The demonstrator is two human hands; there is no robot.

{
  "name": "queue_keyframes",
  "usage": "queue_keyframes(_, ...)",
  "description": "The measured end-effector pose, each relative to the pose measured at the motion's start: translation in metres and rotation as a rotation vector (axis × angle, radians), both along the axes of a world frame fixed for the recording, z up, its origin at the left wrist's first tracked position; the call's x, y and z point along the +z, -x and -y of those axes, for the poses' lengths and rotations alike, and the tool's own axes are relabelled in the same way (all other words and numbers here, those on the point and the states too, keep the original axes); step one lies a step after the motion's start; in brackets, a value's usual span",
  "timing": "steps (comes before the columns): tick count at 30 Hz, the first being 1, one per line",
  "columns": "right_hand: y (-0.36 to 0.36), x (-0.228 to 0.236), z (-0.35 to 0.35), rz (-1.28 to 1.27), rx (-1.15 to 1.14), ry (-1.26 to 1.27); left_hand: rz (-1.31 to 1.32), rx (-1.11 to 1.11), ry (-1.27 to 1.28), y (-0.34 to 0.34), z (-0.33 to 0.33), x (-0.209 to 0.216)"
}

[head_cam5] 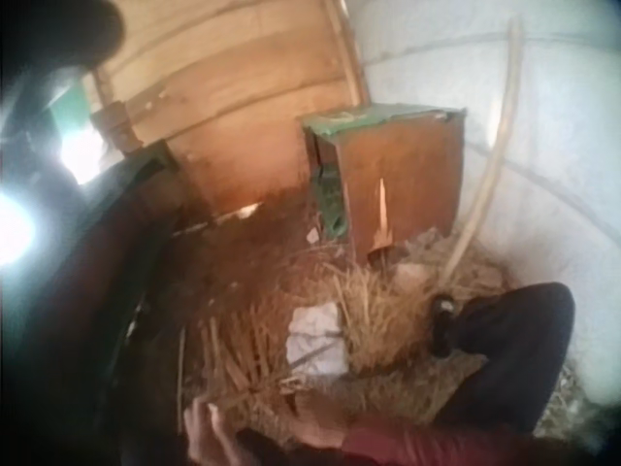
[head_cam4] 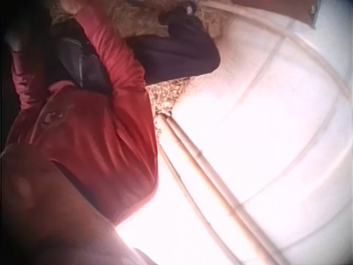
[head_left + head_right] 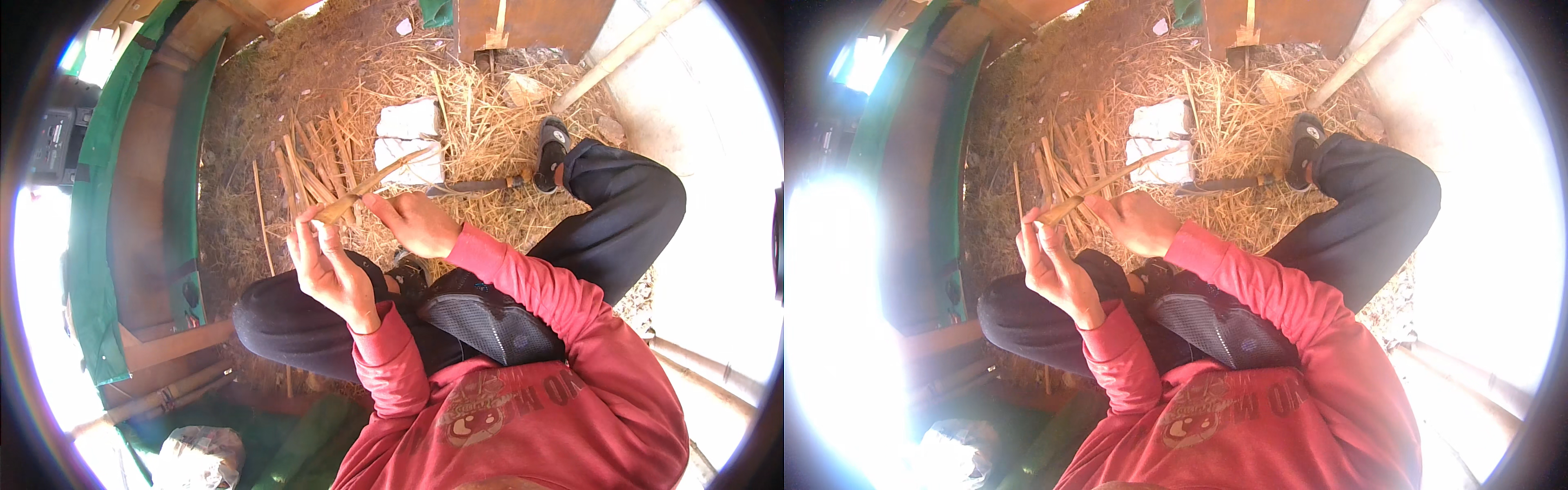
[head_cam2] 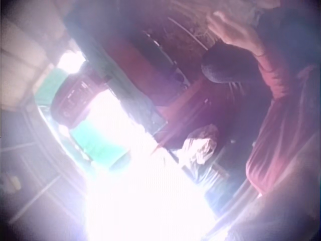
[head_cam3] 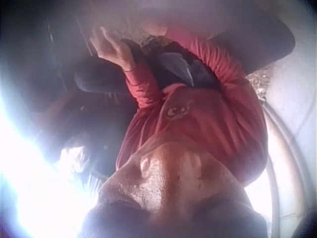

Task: The person sits on the ground and uses a knife to sharpen thin wooden sticks. They hold the stick in one hand and scrape the blade along its length to create a pointed tip, occasionally switching to a larger machete to split or shape the wood.

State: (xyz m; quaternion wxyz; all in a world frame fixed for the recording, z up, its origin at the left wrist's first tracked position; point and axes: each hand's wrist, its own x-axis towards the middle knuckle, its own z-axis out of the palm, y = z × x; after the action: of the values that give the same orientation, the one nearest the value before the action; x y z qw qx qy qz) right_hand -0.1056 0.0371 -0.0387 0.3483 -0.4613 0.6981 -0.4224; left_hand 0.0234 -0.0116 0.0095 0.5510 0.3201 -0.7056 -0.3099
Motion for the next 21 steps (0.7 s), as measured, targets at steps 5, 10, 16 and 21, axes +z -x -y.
queue_keyframes(5,-0.016,-0.006,0.004,-0.248,-0.173,0.062,-0.021,-0.019,-0.076,-0.005,0.001,0.004)
queue_keyframes(10,0.023,-0.08,-0.008,-0.315,-0.234,-0.172,0.139,0.046,-0.022,-0.004,0.0,0.009)
queue_keyframes(16,0.024,-0.067,-0.011,-0.225,-0.13,-0.326,0.06,-0.015,0.024,0.001,0.003,0.006)
queue_keyframes(21,0.018,0.004,-0.03,-0.271,0.297,-0.237,-0.045,-0.015,-0.055,0.005,0.002,0.003)
